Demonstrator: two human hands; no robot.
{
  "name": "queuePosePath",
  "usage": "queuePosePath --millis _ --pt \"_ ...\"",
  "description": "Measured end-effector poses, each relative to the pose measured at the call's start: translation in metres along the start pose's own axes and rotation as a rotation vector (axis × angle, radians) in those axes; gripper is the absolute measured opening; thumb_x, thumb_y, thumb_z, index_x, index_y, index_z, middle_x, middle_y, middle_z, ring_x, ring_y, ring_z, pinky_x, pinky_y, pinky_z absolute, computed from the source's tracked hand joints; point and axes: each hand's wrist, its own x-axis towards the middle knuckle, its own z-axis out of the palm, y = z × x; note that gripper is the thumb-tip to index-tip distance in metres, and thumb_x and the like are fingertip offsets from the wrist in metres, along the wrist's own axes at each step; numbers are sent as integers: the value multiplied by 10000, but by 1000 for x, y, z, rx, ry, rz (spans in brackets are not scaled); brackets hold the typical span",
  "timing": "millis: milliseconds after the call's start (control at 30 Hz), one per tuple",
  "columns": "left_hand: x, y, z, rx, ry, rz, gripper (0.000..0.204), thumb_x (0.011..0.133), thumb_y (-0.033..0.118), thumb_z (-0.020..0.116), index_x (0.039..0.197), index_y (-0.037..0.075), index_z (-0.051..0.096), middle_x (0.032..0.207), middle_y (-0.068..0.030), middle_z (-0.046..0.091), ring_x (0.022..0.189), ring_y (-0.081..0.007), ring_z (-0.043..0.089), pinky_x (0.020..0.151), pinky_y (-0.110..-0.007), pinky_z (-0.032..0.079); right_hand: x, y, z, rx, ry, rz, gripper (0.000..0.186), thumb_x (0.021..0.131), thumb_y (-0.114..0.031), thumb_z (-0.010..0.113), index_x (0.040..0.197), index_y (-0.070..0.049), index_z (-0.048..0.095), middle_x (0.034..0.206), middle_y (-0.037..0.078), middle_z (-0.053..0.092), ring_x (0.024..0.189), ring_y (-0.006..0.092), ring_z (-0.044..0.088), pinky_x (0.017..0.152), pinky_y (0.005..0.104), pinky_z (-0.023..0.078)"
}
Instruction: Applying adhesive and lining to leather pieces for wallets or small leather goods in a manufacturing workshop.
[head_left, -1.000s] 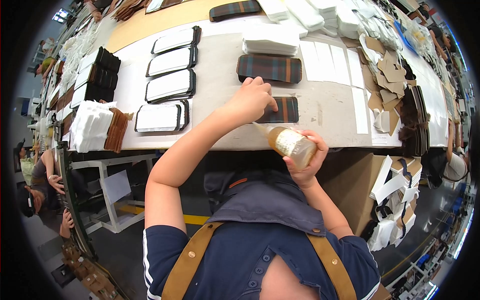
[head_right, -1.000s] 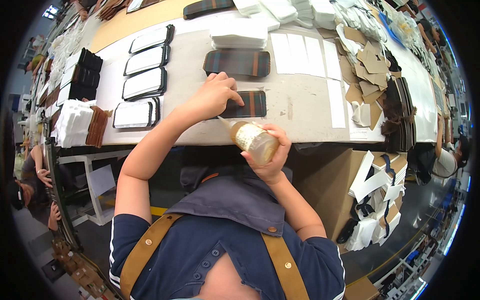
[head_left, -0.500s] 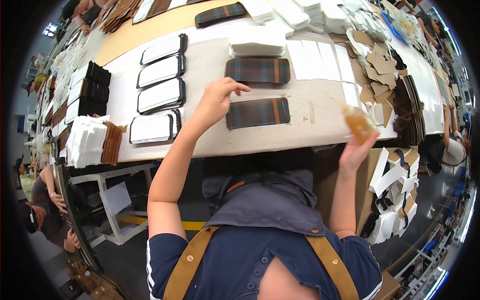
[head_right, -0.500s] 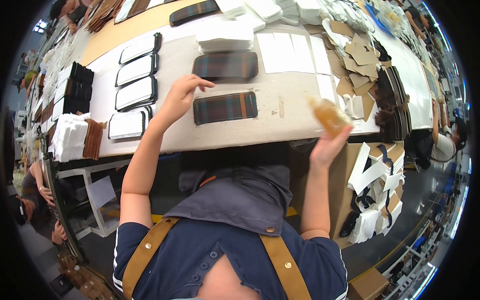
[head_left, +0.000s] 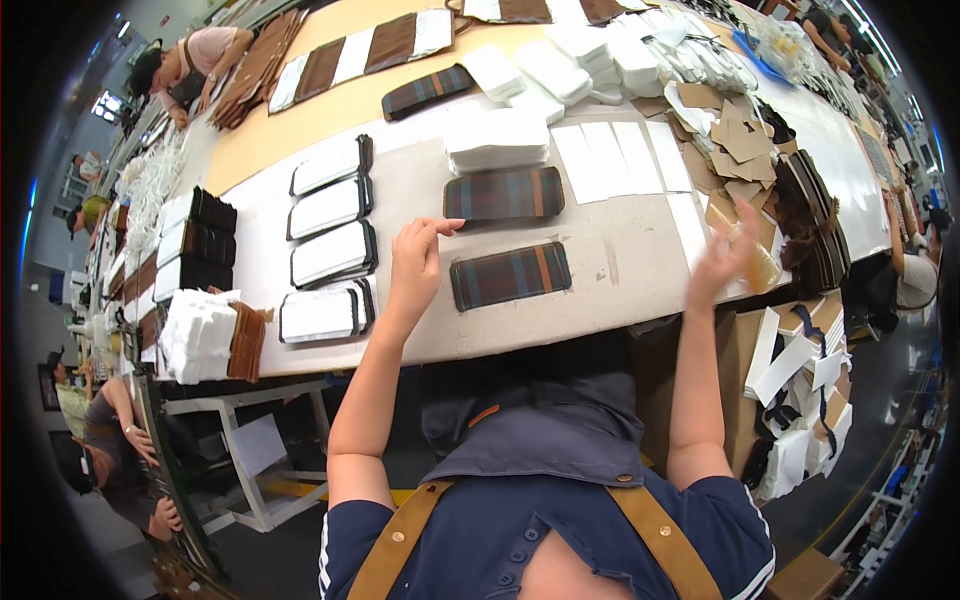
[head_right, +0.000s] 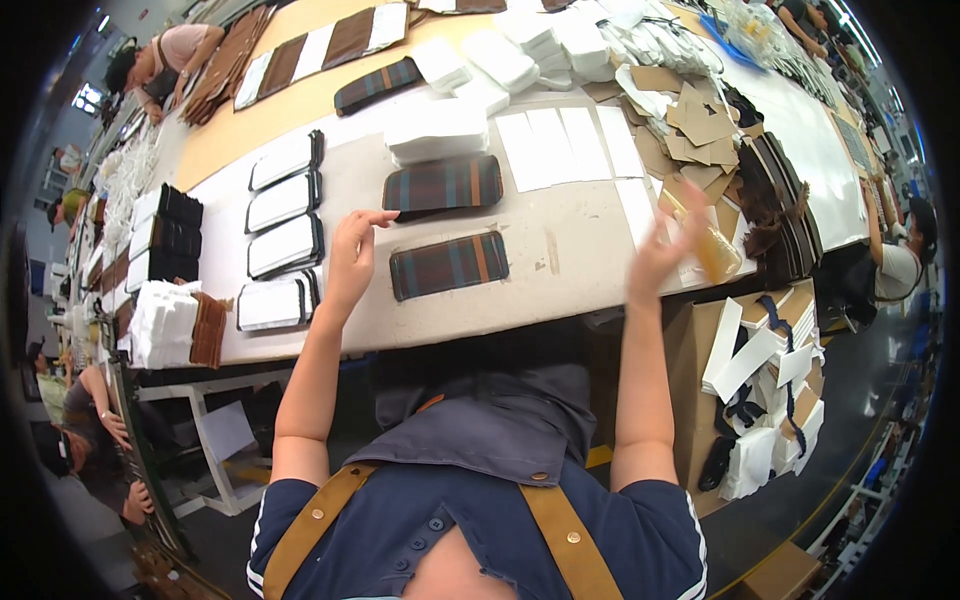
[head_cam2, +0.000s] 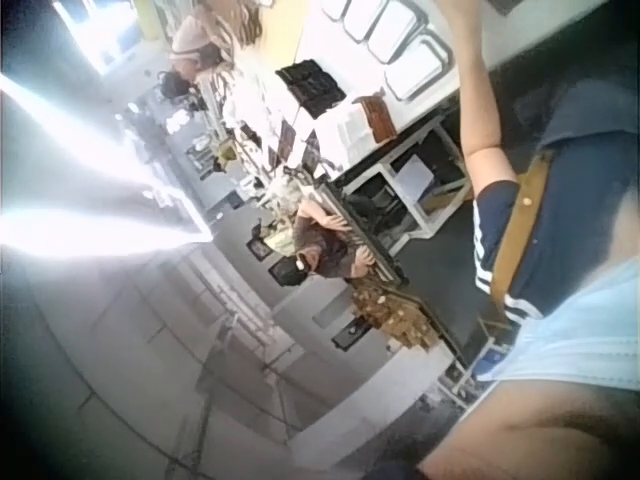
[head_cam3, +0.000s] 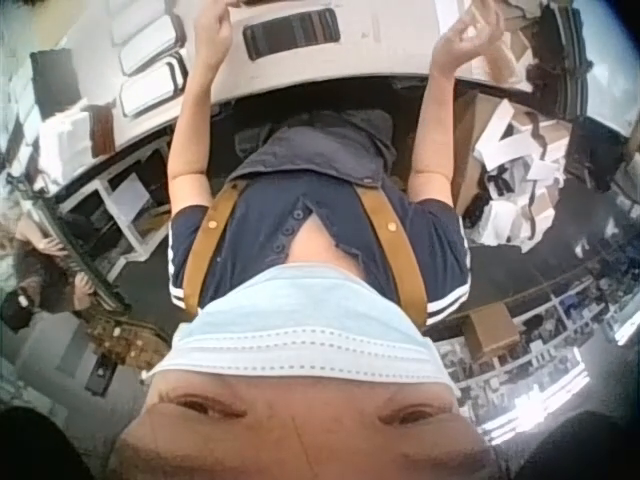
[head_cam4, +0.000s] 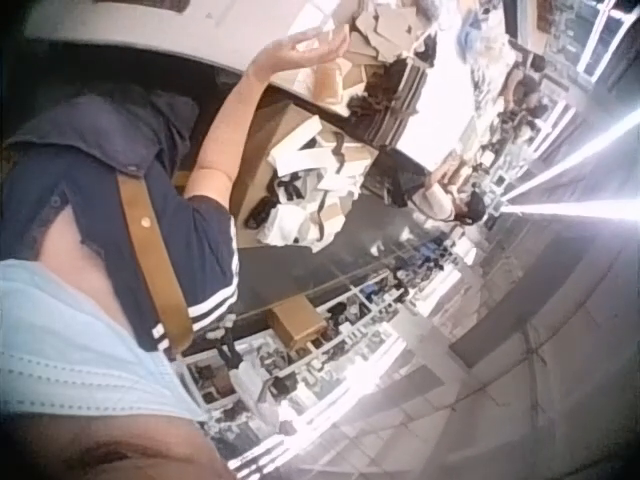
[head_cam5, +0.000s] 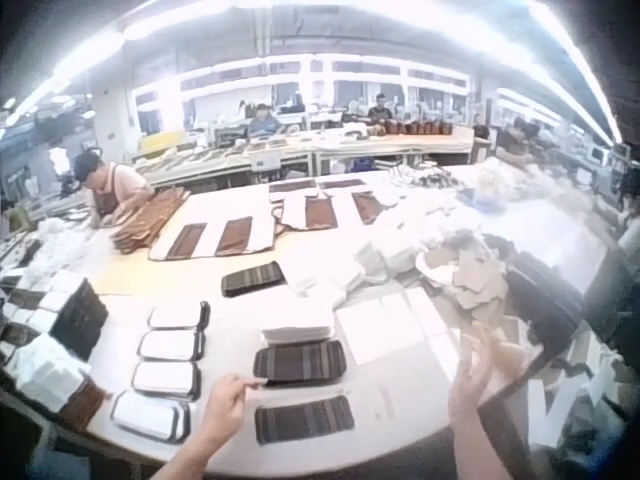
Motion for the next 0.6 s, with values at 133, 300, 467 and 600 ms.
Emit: queuePosePath --millis 133,300,467,600 --pt "11 8 9 7 23 28 321 956 -67 518 1114 74 760 989 -86 705 967 -276 635 901 -404 430 -5 -56 117 305 -513 -98 258 988 3 639 1229 -19 727 1270 161 717 1226 302 669 1060 372 509" --pt "19 31 24 11 4 70 306 954 -47 551 1122 89 768 1016 -81 696 1004 -276 621 933 -411 415 -8 -50 216 14 -669 -489 94 905 -5 683 990 5 723 1057 139 718 1023 328 690 878 412 570" --pt "25 28 18 47 50 75 276 932 -42 602 1093 94 780 1023 -65 684 1001 -272 612 948 -416 413 -14 -49 235 97 -610 -474 52 865 -22 708 866 -10 657 924 124 675 937 324 659 798 439 542" --pt "61 23 29 244 106 185 384 935 53 661 1318 78 668 1356 -134 637 1297 -340 561 1116 -468 379 -9 -51 238 239 -631 -277 113 844 -63 746 816 -22 645 858 133 640 860 338 635 769 455 508"
